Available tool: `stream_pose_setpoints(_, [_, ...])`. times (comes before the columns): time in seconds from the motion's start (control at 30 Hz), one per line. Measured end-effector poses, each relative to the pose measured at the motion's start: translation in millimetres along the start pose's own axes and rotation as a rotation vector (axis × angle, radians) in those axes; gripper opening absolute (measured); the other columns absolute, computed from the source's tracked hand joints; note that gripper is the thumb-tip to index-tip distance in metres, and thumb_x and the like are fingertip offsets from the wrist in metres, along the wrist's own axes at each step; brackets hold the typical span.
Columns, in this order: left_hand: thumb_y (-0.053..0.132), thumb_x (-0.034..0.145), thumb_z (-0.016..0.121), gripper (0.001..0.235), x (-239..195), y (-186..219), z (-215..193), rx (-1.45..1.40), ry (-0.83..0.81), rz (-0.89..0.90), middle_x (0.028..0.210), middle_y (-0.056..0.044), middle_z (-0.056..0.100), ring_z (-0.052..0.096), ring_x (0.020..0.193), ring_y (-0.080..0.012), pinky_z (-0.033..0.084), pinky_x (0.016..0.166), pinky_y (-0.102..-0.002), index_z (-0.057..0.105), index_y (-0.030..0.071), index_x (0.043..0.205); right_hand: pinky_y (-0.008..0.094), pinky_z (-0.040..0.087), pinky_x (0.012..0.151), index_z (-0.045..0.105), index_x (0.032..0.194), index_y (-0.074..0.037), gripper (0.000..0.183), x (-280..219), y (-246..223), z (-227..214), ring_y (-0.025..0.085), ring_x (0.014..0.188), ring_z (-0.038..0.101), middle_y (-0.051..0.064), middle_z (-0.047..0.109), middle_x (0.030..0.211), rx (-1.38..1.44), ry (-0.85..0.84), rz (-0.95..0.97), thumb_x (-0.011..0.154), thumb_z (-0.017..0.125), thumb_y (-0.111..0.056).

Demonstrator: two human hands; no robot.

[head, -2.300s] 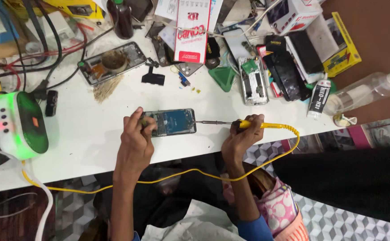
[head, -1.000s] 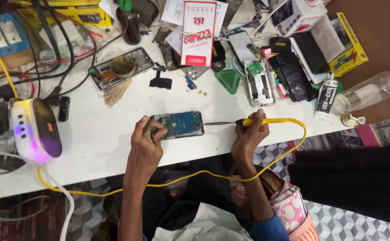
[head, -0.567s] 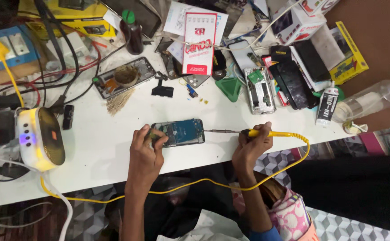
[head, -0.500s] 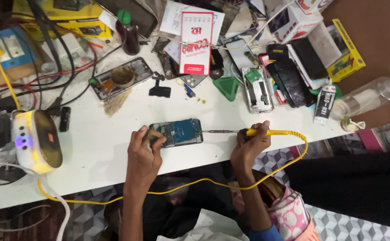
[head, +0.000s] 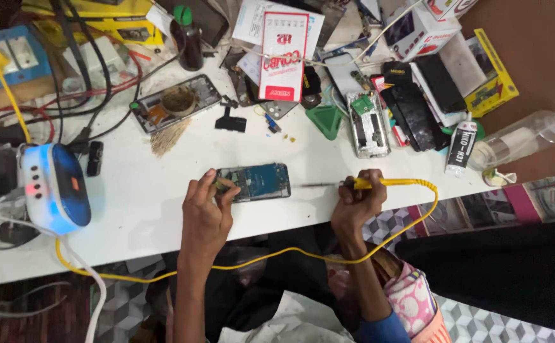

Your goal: The person uses a soldering iron and a small tool to work on a disassembled smartphone motherboard. They repeatedly apply heat to specific points on the circuit board while manipulating components with the other hand.

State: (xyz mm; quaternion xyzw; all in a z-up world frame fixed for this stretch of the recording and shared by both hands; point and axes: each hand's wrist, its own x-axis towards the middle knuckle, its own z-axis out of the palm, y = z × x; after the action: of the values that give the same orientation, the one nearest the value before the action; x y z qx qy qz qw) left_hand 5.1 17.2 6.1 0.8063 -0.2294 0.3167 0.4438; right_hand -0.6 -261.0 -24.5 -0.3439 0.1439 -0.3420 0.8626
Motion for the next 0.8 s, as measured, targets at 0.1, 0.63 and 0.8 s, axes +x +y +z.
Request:
stream_pose_setpoints(0.1, [-0.008, 0.092, 0.070, 0.059, -10, -1, 1, -0.034, -0.024, -0.068, 0.094, -0.014, 0.070, 0.062, 0.090, -0.0326, 0.052, 0.080, -0.042, 0.035, 0.001, 0.138, 0.024, 0.027, 0.046, 0.053, 0.095, -0.011, 0.024, 5, 0, 0, 0.007, 0.054, 0.033, -0.004, 0.038, 0.071, -0.046, -0.154, -0.067, 0.105, 0.062, -0.031])
stream_pose_setpoints(0.63, [-0.001, 0.099, 0.065, 0.045, -7, 1, 3, -0.205, -0.075, -0.328, 0.093, -0.013, 0.070, 0.067, 0.073, -0.0199, 0.054, 0.068, -0.031, 0.039, -0.010, 0.134, 0.025, 0.021, 0.041, 0.047, 0.087, -0.012, 0.034, 3, 0, 7, 0.008, 0.043, 0.025, -0.004, 0.036, 0.062, -0.081, -0.035, -0.071, 0.108, 0.055, -0.038])
stream_pose_setpoints(0.8, [-0.001, 0.098, 0.067, 0.041, -7, 1, 1, -0.138, -0.061, -0.292, 0.094, -0.014, 0.070, 0.067, 0.074, -0.0231, 0.054, 0.072, -0.033, 0.044, -0.007, 0.131, 0.024, 0.019, 0.042, 0.047, 0.088, -0.011, 0.033, 1, 1, 8, 0.006, 0.045, 0.024, -0.005, 0.035, 0.063, -0.088, -0.124, -0.082, 0.111, 0.056, -0.033])
